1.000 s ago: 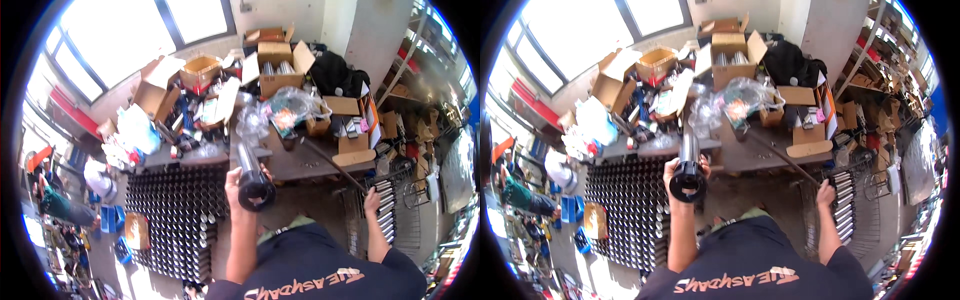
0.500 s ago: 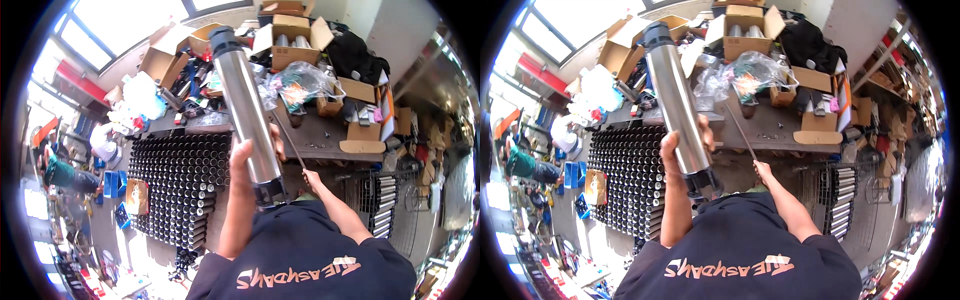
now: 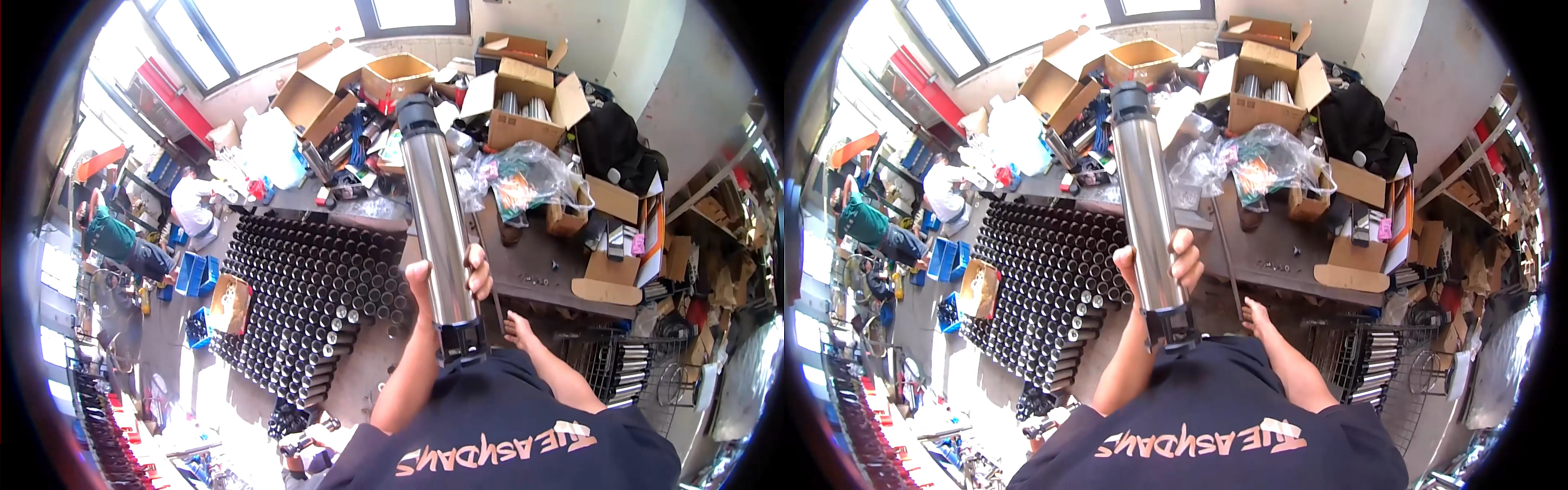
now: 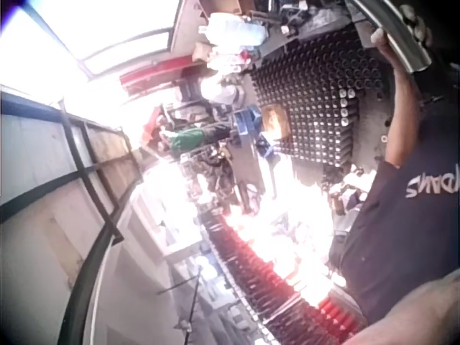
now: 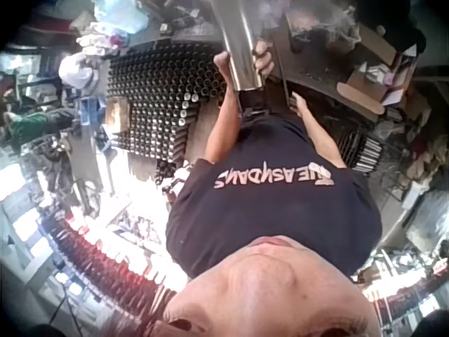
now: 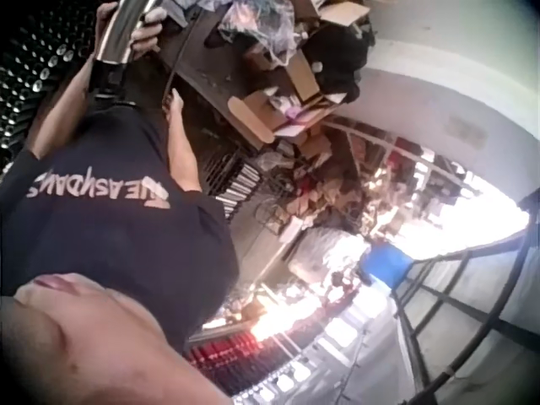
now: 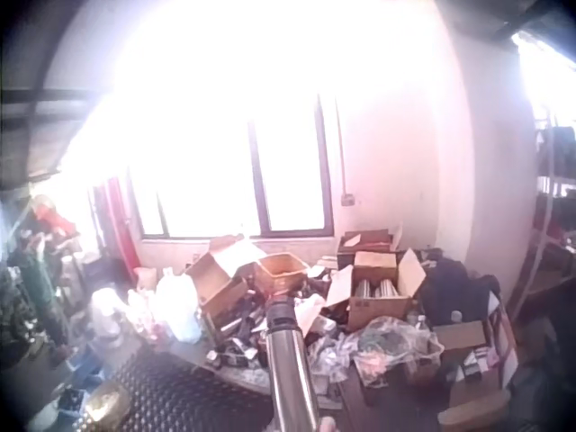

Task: The person assembles metal cylinders by placing them into a specialized press, rotating a handle to secure components, and then placing the finished cylinders into a wire cart.

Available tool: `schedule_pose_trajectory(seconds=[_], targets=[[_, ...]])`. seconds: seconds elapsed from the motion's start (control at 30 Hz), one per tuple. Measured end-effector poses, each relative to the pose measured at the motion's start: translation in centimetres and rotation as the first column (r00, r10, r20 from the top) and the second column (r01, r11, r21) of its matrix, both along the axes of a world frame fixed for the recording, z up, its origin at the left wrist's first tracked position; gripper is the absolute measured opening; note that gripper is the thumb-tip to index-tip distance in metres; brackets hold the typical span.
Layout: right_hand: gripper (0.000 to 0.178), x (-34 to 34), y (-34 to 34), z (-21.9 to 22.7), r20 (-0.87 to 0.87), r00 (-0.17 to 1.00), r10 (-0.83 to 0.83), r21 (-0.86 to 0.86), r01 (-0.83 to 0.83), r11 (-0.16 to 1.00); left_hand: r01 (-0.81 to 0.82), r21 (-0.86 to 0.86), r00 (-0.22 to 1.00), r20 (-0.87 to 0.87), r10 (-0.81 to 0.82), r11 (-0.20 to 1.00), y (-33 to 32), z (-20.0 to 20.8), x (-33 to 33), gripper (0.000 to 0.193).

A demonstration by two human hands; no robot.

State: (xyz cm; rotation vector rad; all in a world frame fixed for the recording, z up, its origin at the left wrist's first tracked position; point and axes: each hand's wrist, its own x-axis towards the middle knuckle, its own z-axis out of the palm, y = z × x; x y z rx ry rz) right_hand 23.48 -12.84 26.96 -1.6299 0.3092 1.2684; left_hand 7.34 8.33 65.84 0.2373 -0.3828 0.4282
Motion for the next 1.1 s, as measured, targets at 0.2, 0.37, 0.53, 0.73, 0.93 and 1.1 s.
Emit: schedule_pose_trajectory(seconds=[0.2, 0.37, 0.53, 0.73, 0.93, 1.1], targets=[[0.04, 1.3, -6.2, -1.8, 0.115, 0.993, 0.021, -0.075, -0.013, 0.997, -0.267, 0.421, 0.781, -0.433, 0.45, 0.867, 1.4, 1.7, -1.4, 0.077], [0.039, 0.8, -10.3, -1.9, 0.171, 0.941, 0.291, -0.273, -0.238, 0.932, -0.09, 0.172, 0.86, -0.483, 0.164, 0.981, 3.4, -5.1, -0.2, 0.066], [0.04, -0.1, -13.6, -0.3, 0.206, 0.928, 0.311, -0.333, -0.233, 0.914, -0.105, 0.011, 0.838, -0.538, 0.094, 0.994, 1.8, -4.4, 0.7, 0.09], [0.058, -1.5, -12.9, 1.0, 0.321, 0.762, 0.562, -0.438, -0.407, 0.802, -0.194, 0.175, 0.696, -0.669, 0.261, 0.965, 2.4, -2.6, -0.6, 0.088], [0.052, -2.6, -11.7, -0.7, 0.377, 0.694, 0.613, -0.446, -0.443, 0.777, -0.143, -0.062, 0.954, -0.276, 0.12, 0.988, 1.8, -2.1, -0.9, 0.079], [0.051, -1.9, -12.8, -2.6, 0.459, 0.637, 0.619, -0.492, -0.398, 0.774, -0.352, 0.396, 0.663, -0.534, 0.525, 0.848, 1.6, 1.0, -3.0, 0.077]])
